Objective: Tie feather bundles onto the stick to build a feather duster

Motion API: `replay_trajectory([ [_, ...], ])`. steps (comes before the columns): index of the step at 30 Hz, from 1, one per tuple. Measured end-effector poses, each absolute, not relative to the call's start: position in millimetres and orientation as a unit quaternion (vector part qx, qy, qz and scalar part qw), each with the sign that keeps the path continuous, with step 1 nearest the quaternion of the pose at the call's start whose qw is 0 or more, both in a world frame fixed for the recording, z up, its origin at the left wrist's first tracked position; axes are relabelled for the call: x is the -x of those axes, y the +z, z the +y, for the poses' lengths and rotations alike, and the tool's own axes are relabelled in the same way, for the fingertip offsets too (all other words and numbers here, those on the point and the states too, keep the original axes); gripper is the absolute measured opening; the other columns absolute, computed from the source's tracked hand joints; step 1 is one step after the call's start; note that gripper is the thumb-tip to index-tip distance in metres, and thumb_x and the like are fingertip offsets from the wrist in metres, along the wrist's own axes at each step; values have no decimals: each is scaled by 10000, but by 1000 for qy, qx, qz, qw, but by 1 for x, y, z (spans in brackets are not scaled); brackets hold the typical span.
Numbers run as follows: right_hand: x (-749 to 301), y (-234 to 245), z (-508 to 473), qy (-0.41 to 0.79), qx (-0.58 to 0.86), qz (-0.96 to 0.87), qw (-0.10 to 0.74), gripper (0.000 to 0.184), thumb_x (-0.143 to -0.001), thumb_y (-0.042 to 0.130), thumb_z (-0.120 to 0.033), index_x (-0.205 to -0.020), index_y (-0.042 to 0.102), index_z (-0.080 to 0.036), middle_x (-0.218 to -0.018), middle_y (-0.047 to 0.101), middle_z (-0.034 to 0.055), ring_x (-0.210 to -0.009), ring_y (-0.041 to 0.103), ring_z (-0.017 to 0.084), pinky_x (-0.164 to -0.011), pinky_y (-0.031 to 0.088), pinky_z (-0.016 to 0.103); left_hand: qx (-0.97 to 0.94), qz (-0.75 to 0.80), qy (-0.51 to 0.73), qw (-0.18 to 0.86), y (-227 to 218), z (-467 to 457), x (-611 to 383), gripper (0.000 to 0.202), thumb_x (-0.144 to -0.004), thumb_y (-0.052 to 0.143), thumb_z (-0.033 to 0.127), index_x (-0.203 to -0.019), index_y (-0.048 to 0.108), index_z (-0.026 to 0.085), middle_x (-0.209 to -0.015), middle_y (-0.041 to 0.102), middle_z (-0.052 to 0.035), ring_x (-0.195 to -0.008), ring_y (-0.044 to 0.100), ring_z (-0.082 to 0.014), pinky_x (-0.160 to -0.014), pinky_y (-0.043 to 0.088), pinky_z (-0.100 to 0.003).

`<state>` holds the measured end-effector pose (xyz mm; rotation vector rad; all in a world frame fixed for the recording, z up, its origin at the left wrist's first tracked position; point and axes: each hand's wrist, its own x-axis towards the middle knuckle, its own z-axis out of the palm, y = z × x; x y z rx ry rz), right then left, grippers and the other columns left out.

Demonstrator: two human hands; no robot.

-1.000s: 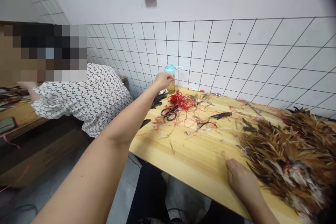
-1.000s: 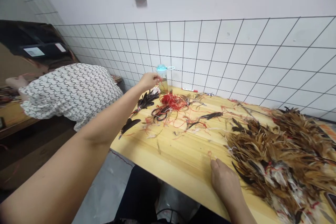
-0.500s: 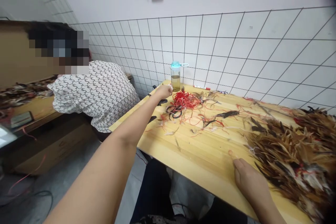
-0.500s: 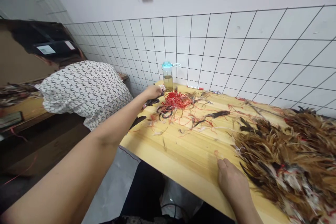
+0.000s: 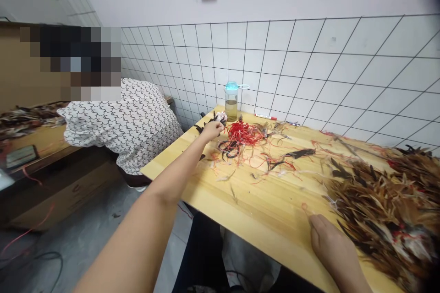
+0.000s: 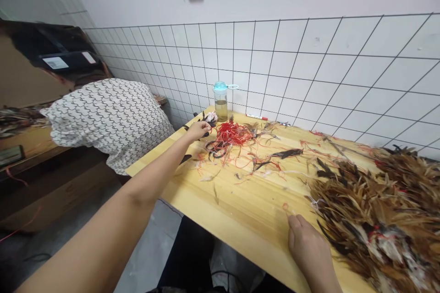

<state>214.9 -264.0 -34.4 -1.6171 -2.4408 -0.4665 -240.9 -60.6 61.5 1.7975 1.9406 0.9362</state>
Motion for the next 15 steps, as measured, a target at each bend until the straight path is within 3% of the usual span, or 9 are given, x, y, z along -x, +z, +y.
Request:
replay_trajectory([
  [6, -213, -26, -261, -10, 619, -775, 128, 212, -904, 364, -254, -776, 531, -232, -759, 650, 29, -650, 641, 189, -557, 413, 292, -670, 542, 391, 322, 92, -121, 224, 268, -798, 586, 415, -772, 590, 148, -726, 582, -6, -682, 515, -119, -667, 410, -247],
  [11, -172, -1, -254, 135, 612, -732, 268, 278, -931, 360, -357, -1013, 571, -196, -996, 687, 106, -923, 658, 238, -793, 490, 353, -713, 458, 328, 417, 107, -166, 193, 296, -795, 619, 438, -771, 574, 146, -740, 558, -1, -709, 505, -115, -688, 399, -237],
  [15, -117, 35, -248, 185, 535, -770, 294, 343, -929, 427, -384, -1155, 558, -161, -784, 620, 62, -704, 597, 211, -674, 476, 338, -756, 425, 261, 425, 110, -191, 165, 257, -818, 605, 403, -810, 604, 146, -771, 601, -12, -741, 529, -122, -701, 406, -232],
])
